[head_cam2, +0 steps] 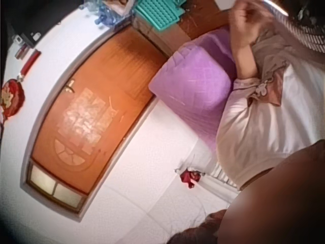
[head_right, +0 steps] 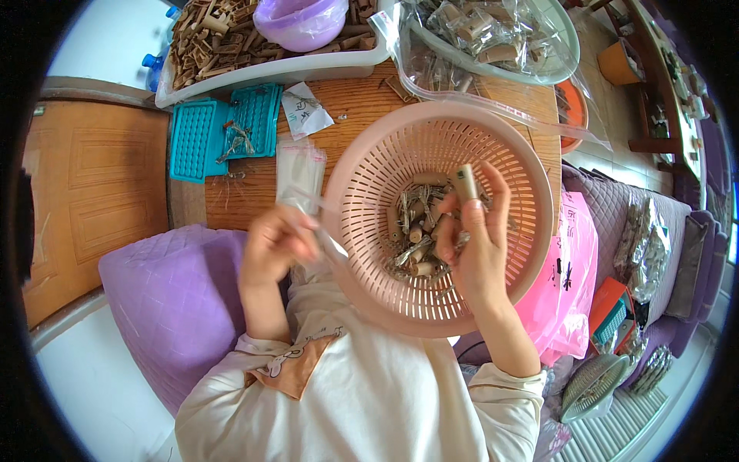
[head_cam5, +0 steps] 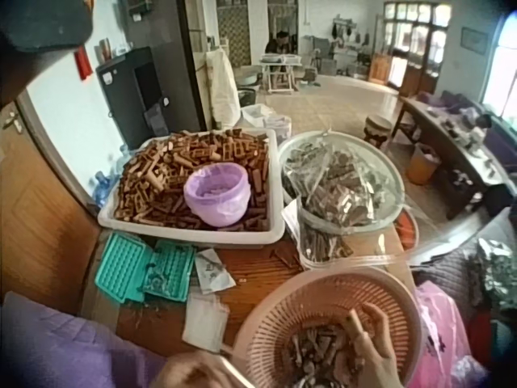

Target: The person packages small cylindrical objects into small plastic bags by hand.

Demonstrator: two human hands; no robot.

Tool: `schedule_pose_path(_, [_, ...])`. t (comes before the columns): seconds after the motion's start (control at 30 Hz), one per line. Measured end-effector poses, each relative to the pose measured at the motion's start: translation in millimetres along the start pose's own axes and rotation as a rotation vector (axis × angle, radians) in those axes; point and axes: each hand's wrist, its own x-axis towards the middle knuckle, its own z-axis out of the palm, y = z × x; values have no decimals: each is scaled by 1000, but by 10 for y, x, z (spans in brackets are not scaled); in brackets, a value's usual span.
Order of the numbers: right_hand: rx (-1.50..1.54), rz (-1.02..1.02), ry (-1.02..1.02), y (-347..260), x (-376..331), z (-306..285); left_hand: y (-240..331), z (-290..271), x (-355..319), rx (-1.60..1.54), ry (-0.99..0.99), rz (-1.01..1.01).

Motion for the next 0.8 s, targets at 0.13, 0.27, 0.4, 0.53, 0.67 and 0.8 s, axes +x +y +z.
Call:
schedule_pose_path(0.13, [-181, -137, -83, 97, -51, 184, 245, 656, 91, 363, -267, -47])
schedule_pose_path(0.27, [-220, -164, -144, 100, -135, 234, 112, 871, 149, 463, -54, 147])
schedule_pose_path(0.4, [-269, -176, -133, 141, -188, 201, 114, 834, 189, 588, -110, 262])
schedule_pose_path(0.53, [-381, -198, -39, 186, -177, 156, 93, 886, 197, 439, -108, 112])
schedule_pose_path(0.67, [-595, -288, -7, 196, -139, 144, -17, 896, 245, 329, -99, 84])
schedule_pose_path(0.8, [-670, -452, 13, 187, -132, 139, -9, 858, 266, 438, -133, -1])
